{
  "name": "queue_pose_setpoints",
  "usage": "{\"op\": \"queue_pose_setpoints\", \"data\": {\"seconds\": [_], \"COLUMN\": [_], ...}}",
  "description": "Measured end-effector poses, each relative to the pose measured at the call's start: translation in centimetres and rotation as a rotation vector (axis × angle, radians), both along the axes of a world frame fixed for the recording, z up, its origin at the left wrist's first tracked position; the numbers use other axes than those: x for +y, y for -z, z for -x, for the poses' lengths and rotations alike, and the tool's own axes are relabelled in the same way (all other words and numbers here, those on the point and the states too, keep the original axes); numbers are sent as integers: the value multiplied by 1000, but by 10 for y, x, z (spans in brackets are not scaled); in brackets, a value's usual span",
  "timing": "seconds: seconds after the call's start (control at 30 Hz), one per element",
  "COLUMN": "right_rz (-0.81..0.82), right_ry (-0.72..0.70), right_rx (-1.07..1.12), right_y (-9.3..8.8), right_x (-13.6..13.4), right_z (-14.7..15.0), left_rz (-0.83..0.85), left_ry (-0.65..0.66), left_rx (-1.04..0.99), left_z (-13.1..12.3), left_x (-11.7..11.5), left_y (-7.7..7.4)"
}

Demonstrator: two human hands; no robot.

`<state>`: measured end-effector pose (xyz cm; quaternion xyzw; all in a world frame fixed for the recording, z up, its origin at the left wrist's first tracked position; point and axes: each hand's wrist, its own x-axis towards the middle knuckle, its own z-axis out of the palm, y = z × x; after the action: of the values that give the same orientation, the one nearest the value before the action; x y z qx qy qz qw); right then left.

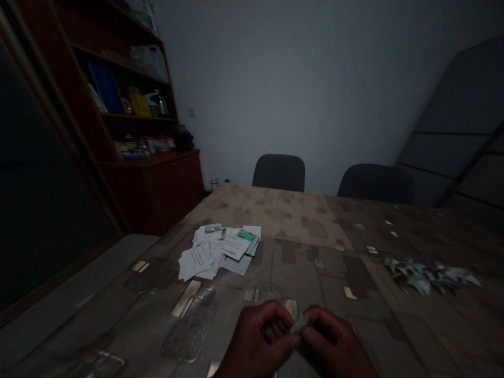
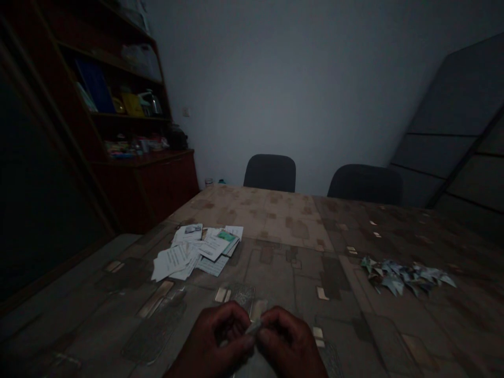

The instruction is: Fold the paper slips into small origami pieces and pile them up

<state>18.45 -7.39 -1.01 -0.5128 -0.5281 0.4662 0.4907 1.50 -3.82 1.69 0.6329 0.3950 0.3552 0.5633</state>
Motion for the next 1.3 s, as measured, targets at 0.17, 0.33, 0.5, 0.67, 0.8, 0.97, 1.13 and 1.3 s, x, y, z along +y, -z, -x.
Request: {"op": "queue_pose_setpoints", "data": {"seconds": [0.17, 0.33, 0.5, 0.67, 0.8, 0.97, 1.13, 1.3], "right_rz": [7, -85, -254, -335, -317, -309, -323, -202], "right_ry": [24, 21, 37, 57, 76, 53, 65, 83], "right_rx": [40, -79, -183, -231, -242, -240, -283, -259], "right_y": [6, -5, -18, -12, -12, -16, -15, -10], "right_x": [2, -2, -6, -4, -5, -6, -7, -8], "right_z": [-3, -5, -5, -5, -5, -4, -2, 0], "left_rz": [-75, -130, 107, 216, 234, 274, 259, 193], "left_ry": [-70, -124, -87, -59, -51, -55, -29, 39], "left_rx": [23, 52, -56, -127, -116, -156, -175, -109], "left_z": [2, 3, -2, -5, -7, -7, -7, -3], "left_x": [-2, -2, 0, 0, 0, 2, 0, 0], "left_y": [-6, -1, 7, 11, 14, 14, 19, 18]}}
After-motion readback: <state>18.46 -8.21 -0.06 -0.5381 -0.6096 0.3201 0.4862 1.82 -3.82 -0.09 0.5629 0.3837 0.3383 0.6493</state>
